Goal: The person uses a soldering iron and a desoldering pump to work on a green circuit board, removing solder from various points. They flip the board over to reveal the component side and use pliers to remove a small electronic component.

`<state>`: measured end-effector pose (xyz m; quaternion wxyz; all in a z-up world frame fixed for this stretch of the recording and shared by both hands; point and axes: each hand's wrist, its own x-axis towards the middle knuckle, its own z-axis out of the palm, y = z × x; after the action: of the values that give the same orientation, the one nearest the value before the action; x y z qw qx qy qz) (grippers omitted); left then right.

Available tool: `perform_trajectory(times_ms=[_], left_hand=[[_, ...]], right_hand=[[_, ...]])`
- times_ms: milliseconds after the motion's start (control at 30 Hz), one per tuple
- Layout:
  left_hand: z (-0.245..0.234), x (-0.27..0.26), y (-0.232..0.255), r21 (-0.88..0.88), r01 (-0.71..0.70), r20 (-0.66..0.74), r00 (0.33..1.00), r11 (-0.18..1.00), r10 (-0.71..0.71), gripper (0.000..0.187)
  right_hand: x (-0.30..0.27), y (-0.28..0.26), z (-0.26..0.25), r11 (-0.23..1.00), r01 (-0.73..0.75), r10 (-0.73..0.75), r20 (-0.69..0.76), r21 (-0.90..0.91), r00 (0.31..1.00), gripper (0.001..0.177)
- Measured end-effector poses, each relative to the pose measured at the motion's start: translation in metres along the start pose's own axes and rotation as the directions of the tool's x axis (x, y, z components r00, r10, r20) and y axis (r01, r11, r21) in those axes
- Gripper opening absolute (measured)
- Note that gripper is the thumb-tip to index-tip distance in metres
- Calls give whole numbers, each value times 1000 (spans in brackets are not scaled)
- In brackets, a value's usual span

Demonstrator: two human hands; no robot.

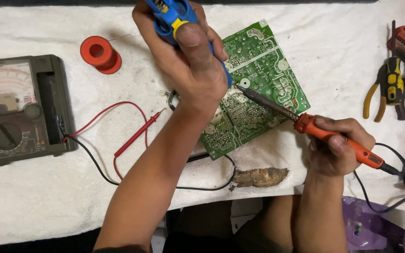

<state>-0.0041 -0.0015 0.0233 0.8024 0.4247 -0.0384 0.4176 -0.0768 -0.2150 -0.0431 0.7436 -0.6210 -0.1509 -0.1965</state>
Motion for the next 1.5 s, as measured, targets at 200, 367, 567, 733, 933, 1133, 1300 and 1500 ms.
perform_trajectory(times_ms=[200, 367, 567, 733, 933, 1133, 1300, 1500], left_hand=[[-2, -1, -3, -22, -8, 10, 1000, 1000, 9, 46], [-2, -3, -3, -10, -14, 3, 1000, 1000, 14, 48], [-3, -2, -2, -38, -35, 11, 999, 999, 35, 45], [-2, 0, 3, 14, -18, 25, 1000, 1000, 18, 45], [1, 1, 5, 12, -46, 32, 998, 999, 46, 43], [0, 0, 3, 50, -28, 15, 1000, 998, 28, 47], [0, 0, -1, -58, -38, 18, 999, 998, 39, 45], [0, 0, 3, -27, -20, 13, 1000, 999, 20, 47]], right_hand=[[0, -2, -2, 997, 57, -54, 57, -53, 997, 27], [0, 0, -2, 995, 51, -50, 21, -81, 999, 29], [2, 2, 1, 995, 31, -30, 4, -98, 1000, 30], [0, 8, -9, 994, 98, -98, -7, -52, 995, 24], [1, 9, -14, 994, 91, -90, 9, -53, 996, 26], [1, 6, -6, 991, 90, -91, -5, -98, 996, 29], [3, 5, -2, 991, 87, -89, -17, -103, 996, 29], [4, 0, 4, 990, 67, -66, 16, -124, 998, 33]])
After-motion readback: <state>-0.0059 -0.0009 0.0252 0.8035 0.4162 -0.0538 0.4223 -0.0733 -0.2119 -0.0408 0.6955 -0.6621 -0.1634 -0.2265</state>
